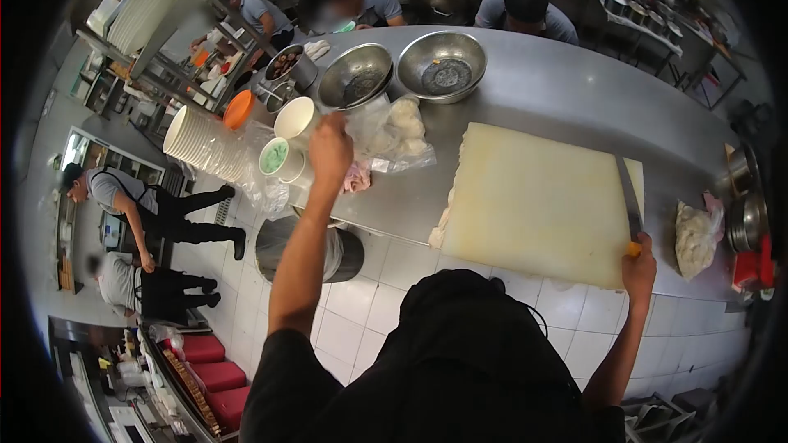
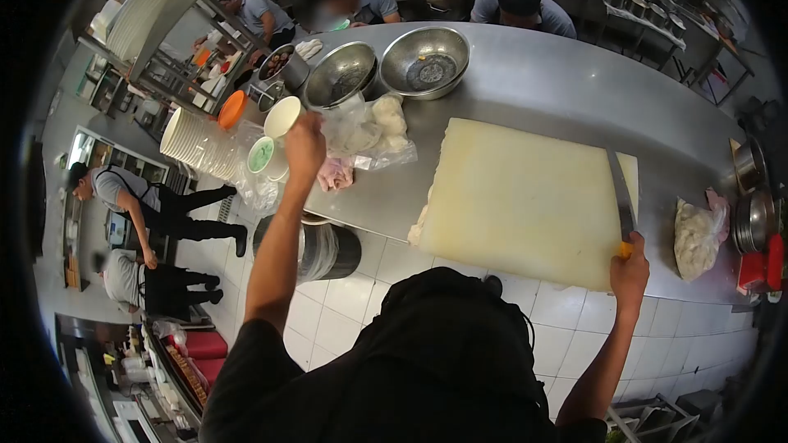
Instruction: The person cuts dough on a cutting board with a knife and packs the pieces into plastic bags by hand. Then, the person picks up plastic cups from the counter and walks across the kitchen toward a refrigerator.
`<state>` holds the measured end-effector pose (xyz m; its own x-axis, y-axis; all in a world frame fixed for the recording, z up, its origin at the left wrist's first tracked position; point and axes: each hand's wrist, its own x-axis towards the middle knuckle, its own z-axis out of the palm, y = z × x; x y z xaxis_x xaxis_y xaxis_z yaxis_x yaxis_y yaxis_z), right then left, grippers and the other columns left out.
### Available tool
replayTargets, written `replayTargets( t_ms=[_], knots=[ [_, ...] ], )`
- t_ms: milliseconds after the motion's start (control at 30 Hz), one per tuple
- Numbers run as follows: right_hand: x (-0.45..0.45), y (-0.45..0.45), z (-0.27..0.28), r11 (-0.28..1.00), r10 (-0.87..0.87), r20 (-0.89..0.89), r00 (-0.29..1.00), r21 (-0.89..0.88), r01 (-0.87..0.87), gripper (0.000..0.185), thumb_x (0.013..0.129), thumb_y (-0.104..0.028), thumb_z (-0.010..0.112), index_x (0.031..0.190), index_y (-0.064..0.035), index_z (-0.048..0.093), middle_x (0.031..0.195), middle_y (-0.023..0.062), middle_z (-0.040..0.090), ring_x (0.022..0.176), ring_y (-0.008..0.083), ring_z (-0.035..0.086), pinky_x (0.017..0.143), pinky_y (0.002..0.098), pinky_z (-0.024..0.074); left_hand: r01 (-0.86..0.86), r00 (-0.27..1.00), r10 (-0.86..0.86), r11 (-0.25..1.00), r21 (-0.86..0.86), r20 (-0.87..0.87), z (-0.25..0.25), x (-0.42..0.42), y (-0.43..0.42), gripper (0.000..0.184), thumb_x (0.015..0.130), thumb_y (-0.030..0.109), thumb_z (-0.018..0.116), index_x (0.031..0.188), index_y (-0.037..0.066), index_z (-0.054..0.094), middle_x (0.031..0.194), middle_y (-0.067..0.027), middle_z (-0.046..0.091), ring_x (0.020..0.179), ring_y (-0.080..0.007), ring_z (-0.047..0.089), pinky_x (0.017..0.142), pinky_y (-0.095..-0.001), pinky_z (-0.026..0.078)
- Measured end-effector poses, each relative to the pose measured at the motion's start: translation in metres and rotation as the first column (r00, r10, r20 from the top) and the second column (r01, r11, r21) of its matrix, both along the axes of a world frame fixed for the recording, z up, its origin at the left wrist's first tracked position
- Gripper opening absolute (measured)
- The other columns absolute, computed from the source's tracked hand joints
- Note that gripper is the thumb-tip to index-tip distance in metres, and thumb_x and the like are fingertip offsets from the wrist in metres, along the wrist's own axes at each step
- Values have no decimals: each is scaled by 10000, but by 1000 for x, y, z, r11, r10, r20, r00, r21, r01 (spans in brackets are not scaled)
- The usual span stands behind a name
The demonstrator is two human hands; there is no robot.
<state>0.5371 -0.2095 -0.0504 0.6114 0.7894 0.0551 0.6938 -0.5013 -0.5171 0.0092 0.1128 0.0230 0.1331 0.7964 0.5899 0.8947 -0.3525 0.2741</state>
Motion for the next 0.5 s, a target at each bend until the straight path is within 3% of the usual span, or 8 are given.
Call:
replayTargets(
  t_ms=[67,167,233,267,300,367,400,500],
  knots=[
    [-5,3,16,1000,-2,-59,998,16,3,455,815,22,549,1261,-57,504,1044,207,678,914,382,663,818,415,513,-5,999,8,999,-51,47,24,-1,11,193,753,-70,550,901,15,640,856,-183,675,796,-401,651,684,-467,504],
    [-32,-4,40,999,24,-165,986,52,-16,407,848,17,579,1247,-46,531,1053,185,686,881,339,674,805,385,517,82,989,-93,992,100,113,41,4,18,142,829,-51,547,921,13,634,908,-193,690,826,-393,663,707,-462,512],
    [-56,-2,59,992,94,-241,966,108,-69,359,872,4,607,1225,-35,550,1035,172,689,852,308,675,787,358,518,111,982,-121,991,73,147,52,14,17,88,934,18,531,943,5,617,901,-192,689,835,-369,665,724,-408,507],
    [-69,1,71,988,135,-296,946,106,-108,321,884,-24,648,1197,-26,575,1003,160,687,824,273,664,776,326,513,122,970,-126,992,34,207,63,25,9,89,947,36,532,945,3,614,892,-188,688,827,-355,667,724,-394,504],
    [-76,1,59,935,279,-219,935,286,-212,331,885,6,645,1207,-31,575,910,124,672,743,173,597,700,264,475,135,955,-130,991,-1,265,71,32,5,95,960,53,533,947,2,612,883,-183,688,820,-342,668,724,-379,500],
    [-105,12,83,911,364,-336,869,322,-257,316,857,-18,669,1165,-28,600,994,161,687,863,319,678,787,366,526,189,935,-172,982,-25,310,75,38,5,139,991,112,518,968,4,603,843,-129,648,770,-225,584,728,-320,464],
    [-115,18,92,872,436,-280,855,368,-324,323,849,-18,673,1164,-34,601,999,164,686,874,336,676,781,372,529,218,923,-194,975,-37,333,77,42,6,164,1007,141,510,978,5,598,822,-101,628,746,-166,542,729,-291,447],
    [-144,33,114,788,556,-236,797,454,-415,316,837,-31,679,1143,-61,605,946,159,671,805,357,656,721,388,523,229,918,-177,967,-111,354,88,52,2,169,1003,141,526,982,-6,605,806,-65,608,736,-133,490,717,-279,441]
  ],
)
